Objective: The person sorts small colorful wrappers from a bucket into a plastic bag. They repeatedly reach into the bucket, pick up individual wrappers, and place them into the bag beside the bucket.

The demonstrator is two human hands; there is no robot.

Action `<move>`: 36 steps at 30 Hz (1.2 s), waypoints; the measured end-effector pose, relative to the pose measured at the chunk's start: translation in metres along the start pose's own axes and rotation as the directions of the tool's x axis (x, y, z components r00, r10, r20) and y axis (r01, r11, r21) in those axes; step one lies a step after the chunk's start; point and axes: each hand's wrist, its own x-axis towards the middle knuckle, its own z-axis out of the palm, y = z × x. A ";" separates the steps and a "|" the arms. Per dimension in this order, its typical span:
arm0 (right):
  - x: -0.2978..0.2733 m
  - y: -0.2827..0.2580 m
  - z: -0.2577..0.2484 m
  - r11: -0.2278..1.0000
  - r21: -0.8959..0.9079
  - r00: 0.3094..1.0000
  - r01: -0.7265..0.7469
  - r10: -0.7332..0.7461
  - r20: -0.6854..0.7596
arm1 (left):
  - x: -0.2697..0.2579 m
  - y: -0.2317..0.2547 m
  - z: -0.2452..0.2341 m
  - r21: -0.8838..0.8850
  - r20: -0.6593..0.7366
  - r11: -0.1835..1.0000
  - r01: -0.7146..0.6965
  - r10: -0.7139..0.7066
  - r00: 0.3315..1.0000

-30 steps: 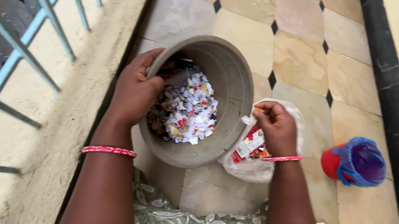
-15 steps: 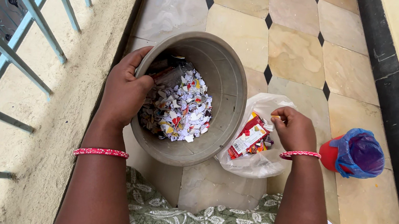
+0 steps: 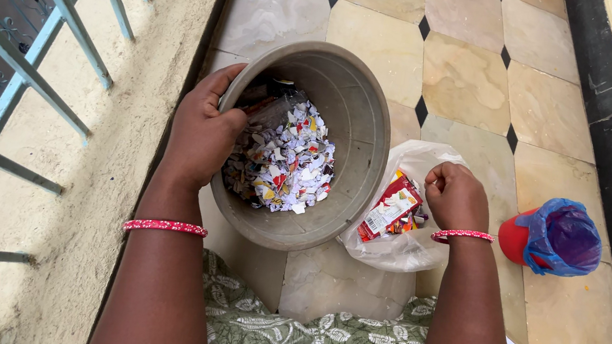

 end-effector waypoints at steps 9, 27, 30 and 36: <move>-0.008 -0.027 -0.009 0.924 0.151 0.907 0.353 -0.298 -0.296 | 0.001 -0.008 -0.001 0.056 -0.018 0.997 -0.060 0.061 0.998; -0.021 -0.161 0.056 0.712 0.176 0.727 0.680 -0.685 -0.036 | -0.001 0.000 0.000 -0.050 0.000 0.998 -0.024 0.024 1.000; -0.026 -0.180 0.061 0.712 0.134 0.717 0.689 -0.697 0.014 | 0.002 -0.004 0.000 -0.088 0.003 0.996 0.015 -0.015 1.000; -0.038 -0.203 0.065 0.756 0.064 0.738 0.652 -0.651 0.178 | 0.004 -0.011 0.000 -0.054 -0.013 0.998 -0.045 0.044 0.999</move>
